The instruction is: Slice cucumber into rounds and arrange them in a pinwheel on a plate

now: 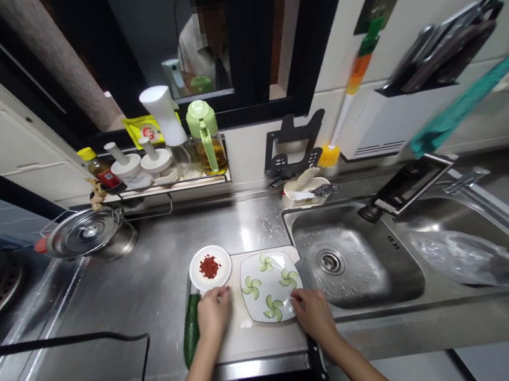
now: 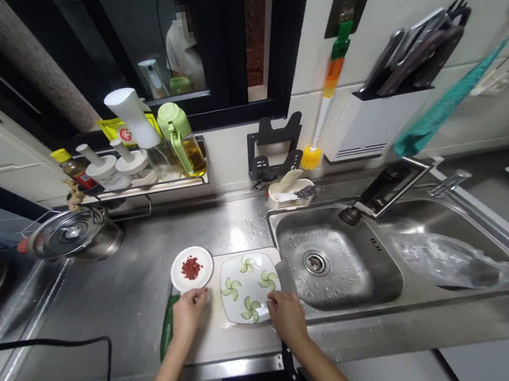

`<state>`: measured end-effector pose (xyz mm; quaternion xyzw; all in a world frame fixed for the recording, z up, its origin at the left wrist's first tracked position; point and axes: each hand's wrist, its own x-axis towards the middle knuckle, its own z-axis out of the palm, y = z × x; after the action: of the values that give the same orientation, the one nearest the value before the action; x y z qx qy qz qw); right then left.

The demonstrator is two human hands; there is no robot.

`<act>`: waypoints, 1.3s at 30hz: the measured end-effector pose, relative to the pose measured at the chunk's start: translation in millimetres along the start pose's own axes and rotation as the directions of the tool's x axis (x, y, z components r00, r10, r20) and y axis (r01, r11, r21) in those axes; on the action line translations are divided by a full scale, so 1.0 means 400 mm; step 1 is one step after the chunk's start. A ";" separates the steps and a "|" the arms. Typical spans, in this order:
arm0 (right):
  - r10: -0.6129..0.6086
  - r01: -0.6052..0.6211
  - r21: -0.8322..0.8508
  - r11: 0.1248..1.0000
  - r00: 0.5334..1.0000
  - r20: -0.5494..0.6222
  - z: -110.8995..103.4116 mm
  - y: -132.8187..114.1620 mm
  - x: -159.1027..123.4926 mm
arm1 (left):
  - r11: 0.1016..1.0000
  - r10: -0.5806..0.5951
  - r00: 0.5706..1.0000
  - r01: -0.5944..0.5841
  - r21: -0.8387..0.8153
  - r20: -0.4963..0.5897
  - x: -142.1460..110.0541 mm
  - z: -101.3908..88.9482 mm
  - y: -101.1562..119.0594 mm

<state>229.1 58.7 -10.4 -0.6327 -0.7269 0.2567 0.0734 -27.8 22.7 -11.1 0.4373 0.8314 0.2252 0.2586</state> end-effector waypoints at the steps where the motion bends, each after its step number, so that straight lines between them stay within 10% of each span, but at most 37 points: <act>1: -0.015 0.015 0.012 1.000 1.000 0.001 0.003 -0.010 0.006 | 0.999 0.019 1.000 -0.018 -0.032 0.018 -0.014 0.014 0.015; 16: -0.166 0.168 -0.005 0.986 0.981 0.100 0.068 -0.152 0.080 | 0.978 0.194 0.981 -0.192 0.077 -0.020 -0.050 0.151 0.071; 39: -0.251 0.253 -0.008 0.968 0.963 0.095 0.103 -0.144 0.081 | 0.988 0.142 0.989 -0.139 0.071 -0.036 -0.040 0.165 0.073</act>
<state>154.3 74.3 -25.8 -0.5232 -0.8066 0.2673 0.0648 39.1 34.0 -40.2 0.4987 0.8108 0.2233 0.2099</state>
